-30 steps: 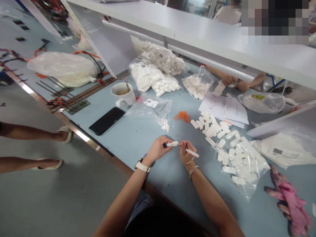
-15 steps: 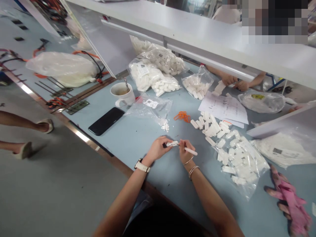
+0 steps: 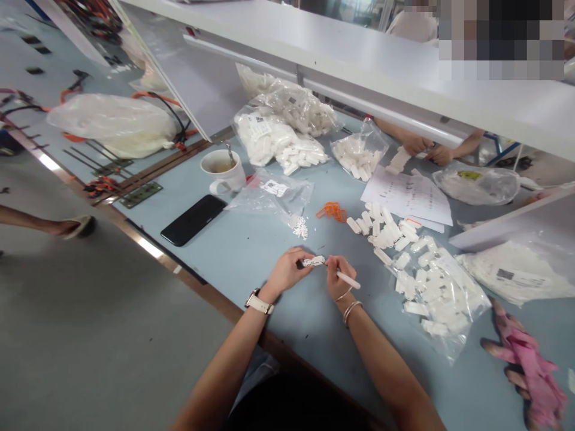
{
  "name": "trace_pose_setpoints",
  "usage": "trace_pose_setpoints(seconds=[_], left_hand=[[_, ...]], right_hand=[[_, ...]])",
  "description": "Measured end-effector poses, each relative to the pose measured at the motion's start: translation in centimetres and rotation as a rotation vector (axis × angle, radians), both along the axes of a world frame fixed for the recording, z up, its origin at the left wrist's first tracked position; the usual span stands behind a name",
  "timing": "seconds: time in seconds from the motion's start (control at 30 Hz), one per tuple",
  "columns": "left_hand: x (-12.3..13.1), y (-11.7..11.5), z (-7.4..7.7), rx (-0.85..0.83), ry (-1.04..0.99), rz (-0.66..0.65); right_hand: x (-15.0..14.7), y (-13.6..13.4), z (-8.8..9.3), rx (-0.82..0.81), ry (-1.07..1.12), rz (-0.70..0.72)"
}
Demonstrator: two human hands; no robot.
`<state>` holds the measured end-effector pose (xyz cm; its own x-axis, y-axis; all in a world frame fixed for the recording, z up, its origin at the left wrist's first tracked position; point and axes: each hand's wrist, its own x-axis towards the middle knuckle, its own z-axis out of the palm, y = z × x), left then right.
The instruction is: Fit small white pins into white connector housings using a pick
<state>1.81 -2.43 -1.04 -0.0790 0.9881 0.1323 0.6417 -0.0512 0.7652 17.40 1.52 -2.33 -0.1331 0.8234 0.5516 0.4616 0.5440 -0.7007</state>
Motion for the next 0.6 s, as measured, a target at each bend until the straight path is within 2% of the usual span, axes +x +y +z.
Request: trace_pose_setpoints(seconds=[0.23,0.6], left_hand=[[0.07,0.0,0.1,0.007,-0.009,-0.008],[0.05,0.04,-0.24,0.022,0.005,-0.006]], right_hand=[[0.06,-0.13,-0.24,-0.075,0.02,0.037],[-0.11,0.4,-0.05,0.007,-0.09,0.019]])
